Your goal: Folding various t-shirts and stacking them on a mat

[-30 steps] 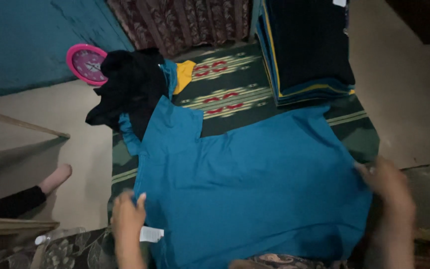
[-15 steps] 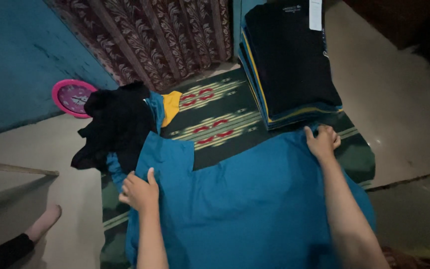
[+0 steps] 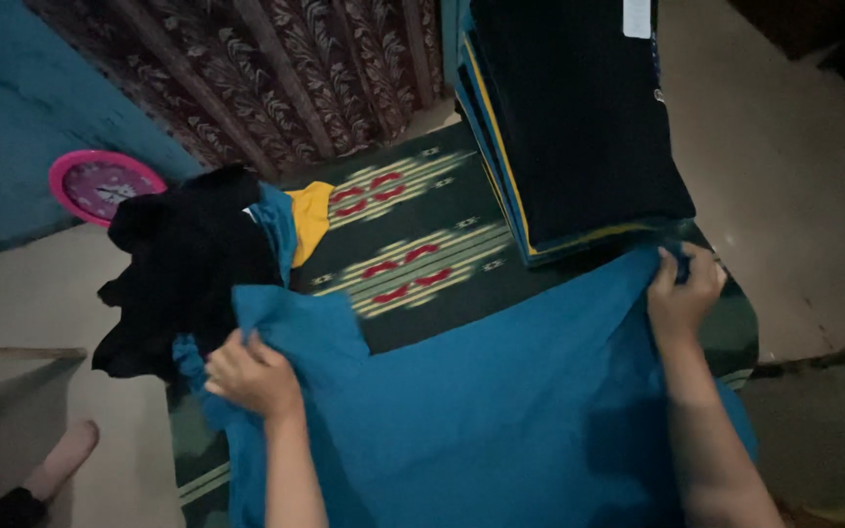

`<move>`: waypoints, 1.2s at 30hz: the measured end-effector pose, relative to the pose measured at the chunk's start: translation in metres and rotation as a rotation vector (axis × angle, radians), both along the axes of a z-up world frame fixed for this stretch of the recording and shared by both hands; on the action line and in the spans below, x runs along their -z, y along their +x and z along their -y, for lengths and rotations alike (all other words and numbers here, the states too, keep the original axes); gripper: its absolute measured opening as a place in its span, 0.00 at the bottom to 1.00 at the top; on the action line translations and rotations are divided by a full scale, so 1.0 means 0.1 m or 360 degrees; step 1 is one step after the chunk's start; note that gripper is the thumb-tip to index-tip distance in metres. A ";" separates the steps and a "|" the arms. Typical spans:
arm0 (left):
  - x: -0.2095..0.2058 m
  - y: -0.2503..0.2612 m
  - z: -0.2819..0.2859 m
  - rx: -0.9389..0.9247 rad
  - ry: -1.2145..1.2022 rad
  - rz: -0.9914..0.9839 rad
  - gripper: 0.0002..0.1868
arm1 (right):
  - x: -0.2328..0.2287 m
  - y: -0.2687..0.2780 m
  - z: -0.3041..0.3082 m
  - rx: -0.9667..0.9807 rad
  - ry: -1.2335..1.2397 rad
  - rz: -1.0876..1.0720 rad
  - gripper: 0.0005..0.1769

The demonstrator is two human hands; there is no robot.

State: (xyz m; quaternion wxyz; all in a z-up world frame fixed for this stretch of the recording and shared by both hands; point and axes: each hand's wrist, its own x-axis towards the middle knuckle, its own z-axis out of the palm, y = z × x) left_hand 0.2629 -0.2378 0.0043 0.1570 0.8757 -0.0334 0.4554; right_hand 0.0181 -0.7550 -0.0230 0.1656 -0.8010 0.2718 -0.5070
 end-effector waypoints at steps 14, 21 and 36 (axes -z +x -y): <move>-0.21 0.60 -0.05 0.0305 0.0119 -0.0337 0.14 | -0.17 0.11 0.14 0.0228 0.0268 -0.0605 0.20; -0.04 -0.44 -0.60 -0.0080 -0.0075 -0.1080 0.41 | -0.31 -0.56 0.19 0.0197 0.0754 -0.1199 0.33; -0.42 -1.94 -0.96 -0.0628 -0.0143 -0.2206 0.32 | 0.20 -1.81 0.10 0.0524 0.1163 -0.2007 0.46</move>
